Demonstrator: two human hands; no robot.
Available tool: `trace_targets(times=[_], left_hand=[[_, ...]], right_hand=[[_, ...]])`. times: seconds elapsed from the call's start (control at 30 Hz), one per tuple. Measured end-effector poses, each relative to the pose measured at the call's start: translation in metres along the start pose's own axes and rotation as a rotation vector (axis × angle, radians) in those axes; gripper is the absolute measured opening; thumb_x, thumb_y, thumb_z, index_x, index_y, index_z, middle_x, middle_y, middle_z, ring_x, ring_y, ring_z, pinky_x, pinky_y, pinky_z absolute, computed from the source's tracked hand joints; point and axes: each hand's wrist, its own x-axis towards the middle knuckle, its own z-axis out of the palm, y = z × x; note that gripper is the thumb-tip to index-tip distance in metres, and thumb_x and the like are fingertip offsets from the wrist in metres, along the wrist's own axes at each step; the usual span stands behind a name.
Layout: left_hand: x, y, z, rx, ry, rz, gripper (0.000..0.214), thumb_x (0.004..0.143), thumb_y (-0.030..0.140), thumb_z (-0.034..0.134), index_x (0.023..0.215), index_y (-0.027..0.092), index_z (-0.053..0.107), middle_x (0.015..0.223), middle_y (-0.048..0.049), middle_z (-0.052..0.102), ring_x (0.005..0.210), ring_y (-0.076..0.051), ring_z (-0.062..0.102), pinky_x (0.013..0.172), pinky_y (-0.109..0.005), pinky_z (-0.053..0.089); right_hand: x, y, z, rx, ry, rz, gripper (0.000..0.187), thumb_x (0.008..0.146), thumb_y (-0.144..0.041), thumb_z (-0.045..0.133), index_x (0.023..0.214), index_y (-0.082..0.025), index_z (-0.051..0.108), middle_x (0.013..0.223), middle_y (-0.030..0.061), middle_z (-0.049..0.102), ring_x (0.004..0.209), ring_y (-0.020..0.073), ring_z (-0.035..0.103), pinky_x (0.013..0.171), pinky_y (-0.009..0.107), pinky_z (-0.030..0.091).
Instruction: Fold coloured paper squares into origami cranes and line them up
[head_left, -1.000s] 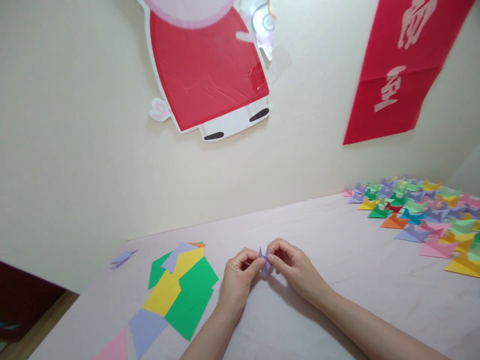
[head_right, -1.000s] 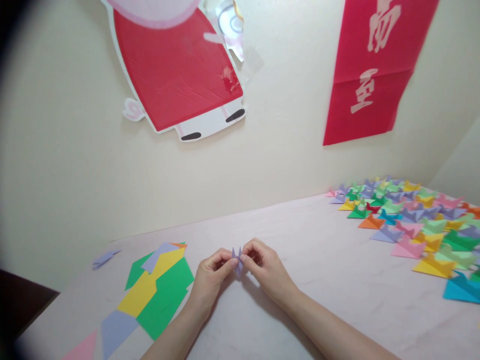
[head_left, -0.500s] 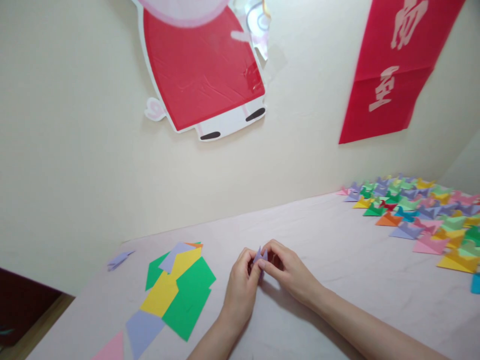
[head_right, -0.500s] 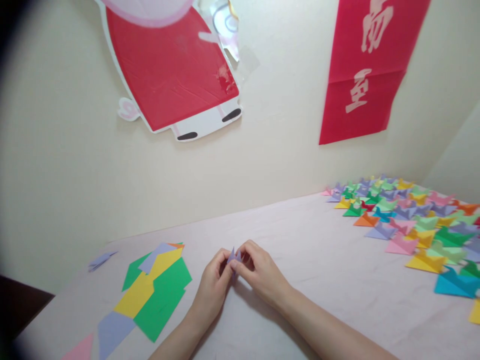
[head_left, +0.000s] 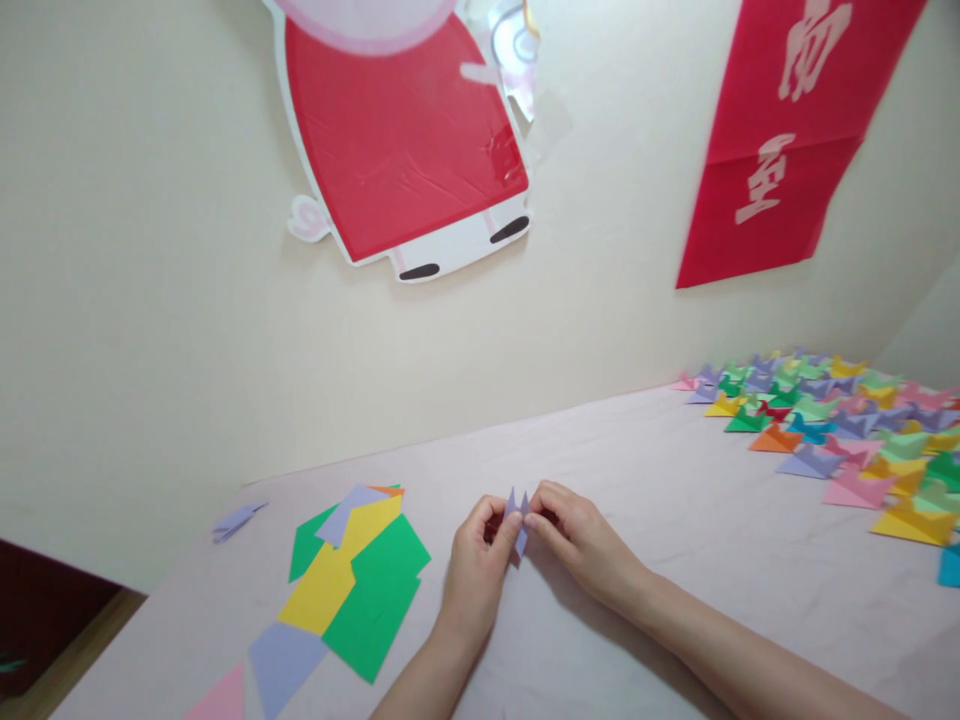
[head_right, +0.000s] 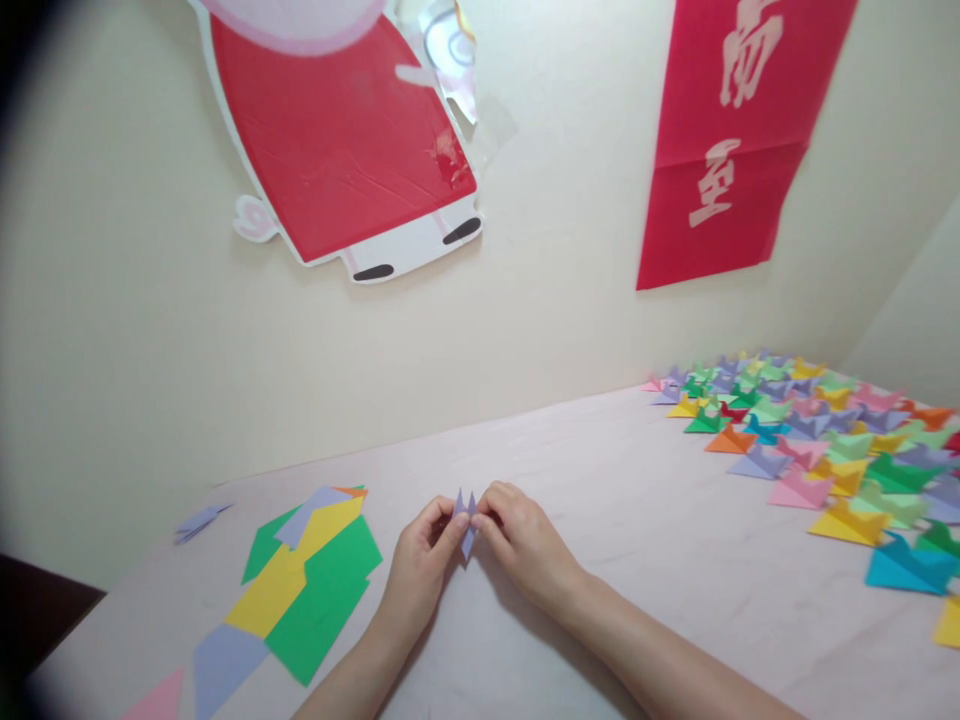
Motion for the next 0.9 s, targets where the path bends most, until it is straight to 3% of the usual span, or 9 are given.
trace_targets(times=[0.1, 0.23, 0.47, 0.73, 0.9], left_hand=[[0.0015, -0.002, -0.0012, -0.025, -0.002, 0.014, 0.028, 0.087, 0.044, 0.058, 0.082, 0.017, 0.06, 0.073, -0.0008, 0.057, 0.068, -0.016, 0.05, 0.064, -0.024, 0.039], [0.0026, -0.008, -0.0032, -0.061, 0.016, 0.002, 0.028, 0.087, 0.044, 0.059, 0.085, 0.016, 0.062, 0.074, -0.0005, 0.057, 0.067, -0.015, 0.049, 0.063, -0.023, 0.039], [0.0022, -0.0059, -0.0031, -0.097, -0.008, 0.035, 0.02, 0.085, 0.037, 0.062, 0.086, 0.017, 0.065, 0.08, -0.0015, 0.063, 0.078, -0.017, 0.055, 0.073, -0.025, 0.041], [0.0032, -0.0046, -0.0014, -0.169, -0.004, 0.033, 0.012, 0.084, 0.029, 0.062, 0.084, 0.018, 0.06, 0.079, 0.0005, 0.061, 0.078, -0.016, 0.055, 0.072, -0.024, 0.042], [0.0028, -0.0054, -0.0011, -0.155, -0.006, 0.033, 0.011, 0.084, 0.029, 0.062, 0.083, 0.018, 0.06, 0.079, 0.0005, 0.061, 0.078, -0.016, 0.055, 0.073, -0.025, 0.042]], right_hand=[[0.0001, -0.0002, -0.0018, 0.009, -0.008, 0.009, 0.022, 0.089, -0.024, 0.053, 0.068, -0.021, 0.051, 0.07, -0.0006, 0.053, 0.07, 0.0163, 0.051, 0.065, 0.028, 0.038], [-0.0007, 0.0019, -0.0022, 0.048, 0.02, 0.007, 0.002, 0.084, -0.021, 0.058, 0.083, -0.021, 0.056, 0.081, 0.0007, 0.058, 0.074, 0.0163, 0.052, 0.067, 0.028, 0.041], [-0.0011, 0.0069, 0.0004, 0.065, 0.034, -0.014, 0.01, 0.087, -0.022, 0.058, 0.077, -0.021, 0.055, 0.078, -0.0001, 0.056, 0.076, 0.0165, 0.053, 0.07, 0.028, 0.041], [-0.0032, 0.006, -0.0009, 0.041, 0.073, -0.074, 0.004, 0.09, -0.024, 0.056, 0.086, -0.022, 0.056, 0.082, 0.0013, 0.057, 0.079, 0.0175, 0.053, 0.073, 0.029, 0.041], [-0.0021, 0.0042, -0.0023, 0.046, 0.08, -0.072, 0.009, 0.088, -0.022, 0.057, 0.08, -0.022, 0.056, 0.078, 0.0009, 0.056, 0.076, 0.0174, 0.052, 0.07, 0.028, 0.04]])
